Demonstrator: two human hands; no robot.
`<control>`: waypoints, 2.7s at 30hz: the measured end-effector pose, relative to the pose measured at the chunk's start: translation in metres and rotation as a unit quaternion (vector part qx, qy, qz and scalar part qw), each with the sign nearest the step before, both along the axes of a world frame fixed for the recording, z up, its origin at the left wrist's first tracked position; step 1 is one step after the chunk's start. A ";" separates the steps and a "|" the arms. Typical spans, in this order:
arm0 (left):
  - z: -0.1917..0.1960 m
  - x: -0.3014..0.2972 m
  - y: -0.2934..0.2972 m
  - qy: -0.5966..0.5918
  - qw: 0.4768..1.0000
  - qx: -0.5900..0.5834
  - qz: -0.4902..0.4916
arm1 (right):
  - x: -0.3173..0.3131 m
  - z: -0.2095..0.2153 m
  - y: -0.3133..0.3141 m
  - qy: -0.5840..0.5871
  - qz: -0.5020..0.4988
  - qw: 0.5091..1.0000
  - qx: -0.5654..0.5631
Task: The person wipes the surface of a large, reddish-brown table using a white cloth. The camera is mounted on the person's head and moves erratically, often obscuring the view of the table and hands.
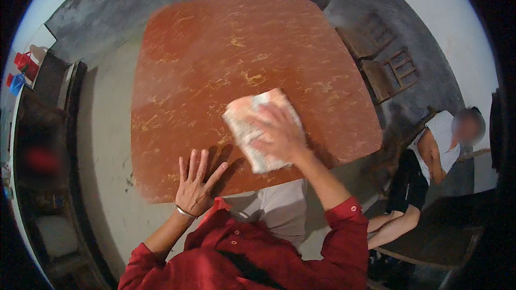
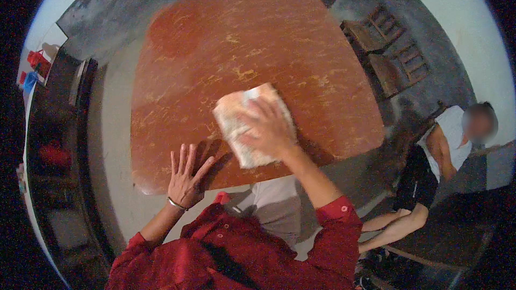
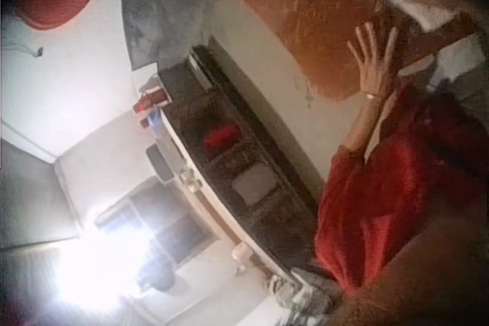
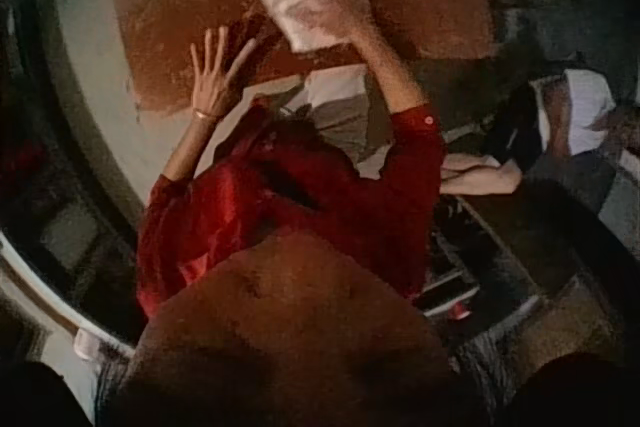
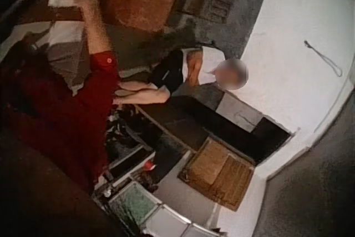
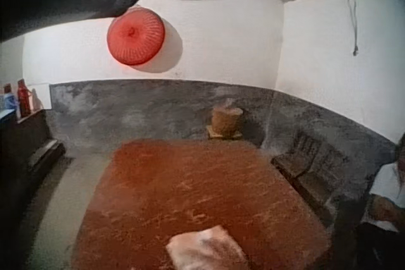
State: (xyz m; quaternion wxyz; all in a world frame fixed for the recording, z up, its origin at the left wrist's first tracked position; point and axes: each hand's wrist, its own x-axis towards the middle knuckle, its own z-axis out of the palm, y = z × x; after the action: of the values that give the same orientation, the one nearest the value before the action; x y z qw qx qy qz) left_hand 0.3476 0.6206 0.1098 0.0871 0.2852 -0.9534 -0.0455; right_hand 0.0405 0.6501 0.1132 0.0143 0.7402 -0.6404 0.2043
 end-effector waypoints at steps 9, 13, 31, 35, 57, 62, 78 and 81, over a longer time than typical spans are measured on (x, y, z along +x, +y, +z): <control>0.001 -0.003 -0.001 0.051 0.999 0.013 -0.006 | -0.003 -0.022 -0.111 -0.013 -0.221 0.975 0.004; -0.008 0.000 -0.003 0.059 0.998 -0.021 0.004 | 0.081 -0.033 -0.100 -0.010 0.006 0.991 -0.136; -0.002 -0.002 -0.001 0.051 0.999 -0.003 -0.008 | -0.026 -0.026 -0.077 -0.011 -0.258 0.966 -0.013; -0.005 0.003 -0.003 0.048 0.998 -0.027 0.011 | 0.074 -0.009 -0.058 -0.065 0.003 0.994 -0.085; -0.007 -0.001 -0.002 0.063 0.998 -0.006 0.003 | -0.121 -0.022 0.112 0.001 -0.430 0.902 0.028; -0.008 0.002 -0.002 0.049 0.999 -0.012 0.006 | -0.101 -0.024 0.156 -0.001 -0.435 0.899 0.044; -0.009 -0.001 -0.006 0.048 0.998 -0.019 -0.033 | -0.169 0.003 0.113 -0.250 -0.375 0.890 -0.068; -0.010 0.003 -0.007 0.047 0.998 -0.023 -0.035 | -0.118 0.001 0.163 -0.345 -0.378 0.820 -0.256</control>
State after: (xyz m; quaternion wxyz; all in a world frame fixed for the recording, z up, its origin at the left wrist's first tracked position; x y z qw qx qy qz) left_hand 0.3505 0.6137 0.0998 0.1367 0.2468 -0.9585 -0.0403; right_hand -0.0770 0.8129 0.1139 0.0577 0.2908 -0.7575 0.5816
